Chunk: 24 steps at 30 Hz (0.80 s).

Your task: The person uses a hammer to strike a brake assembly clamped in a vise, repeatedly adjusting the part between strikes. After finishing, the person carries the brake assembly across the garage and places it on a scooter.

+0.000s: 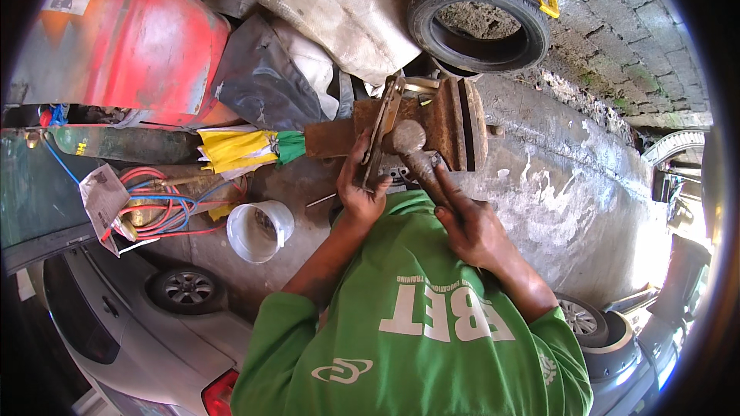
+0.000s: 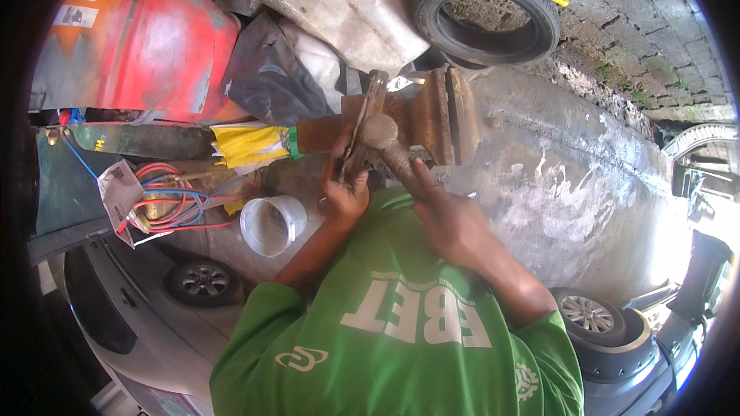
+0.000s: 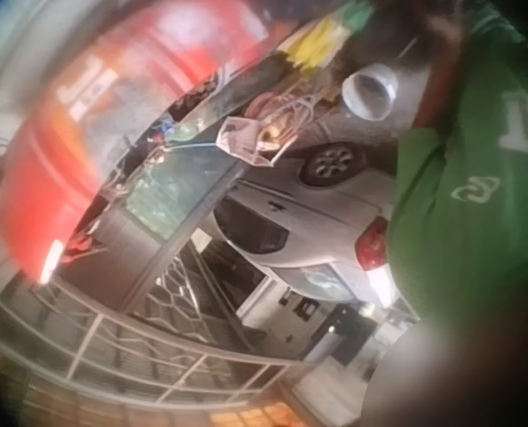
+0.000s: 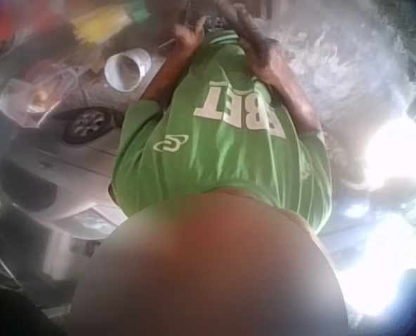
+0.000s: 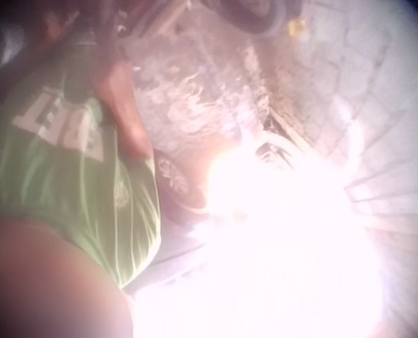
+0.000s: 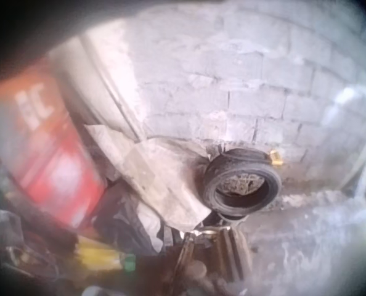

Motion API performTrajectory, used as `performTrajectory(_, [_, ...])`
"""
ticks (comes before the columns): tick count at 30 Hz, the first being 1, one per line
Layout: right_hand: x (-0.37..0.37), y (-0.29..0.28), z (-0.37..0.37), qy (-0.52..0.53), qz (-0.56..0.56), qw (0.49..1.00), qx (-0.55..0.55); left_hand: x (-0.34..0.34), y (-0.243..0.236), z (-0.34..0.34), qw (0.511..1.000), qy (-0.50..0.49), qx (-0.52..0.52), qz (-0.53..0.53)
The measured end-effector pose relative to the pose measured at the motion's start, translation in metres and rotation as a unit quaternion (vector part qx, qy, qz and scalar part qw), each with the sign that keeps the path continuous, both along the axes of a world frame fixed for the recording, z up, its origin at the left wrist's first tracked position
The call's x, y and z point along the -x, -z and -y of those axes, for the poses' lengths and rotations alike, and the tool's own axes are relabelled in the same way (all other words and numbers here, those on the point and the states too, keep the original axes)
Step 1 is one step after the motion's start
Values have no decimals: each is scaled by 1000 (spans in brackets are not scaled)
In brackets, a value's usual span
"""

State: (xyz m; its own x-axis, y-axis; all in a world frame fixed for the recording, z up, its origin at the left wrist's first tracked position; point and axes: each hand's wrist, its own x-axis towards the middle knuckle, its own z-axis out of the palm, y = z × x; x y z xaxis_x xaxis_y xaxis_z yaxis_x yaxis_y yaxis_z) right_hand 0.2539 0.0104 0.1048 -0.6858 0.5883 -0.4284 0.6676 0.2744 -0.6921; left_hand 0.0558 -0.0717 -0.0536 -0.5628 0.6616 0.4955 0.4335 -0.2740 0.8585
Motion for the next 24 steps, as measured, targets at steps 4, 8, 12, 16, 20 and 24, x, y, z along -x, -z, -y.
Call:
performTrajectory(4, [-11,-9,4,20,-102,991,-90,-2,5,1,998,6,-21,52])
performTrajectory(8, [-5,4,5,-45,9,996,-81,-1,6,0,1000,-8,-15,-4])
performTrajectory(12, [0,11,3,-76,33,996,-44,2,6,-1,999,-22,-3,-33])
performTrajectory(16, [-11,-2,3,-16,-49,995,-89,3,8,1,1000,-7,1,-7])
performTrajectory(20, [-8,0,6,5,-163,971,-174,0,12,2,1000,-16,5,8])
performTrajectory(24, [7,19,3,-61,48,993,-86,1,13,2,997,-49,39,44])
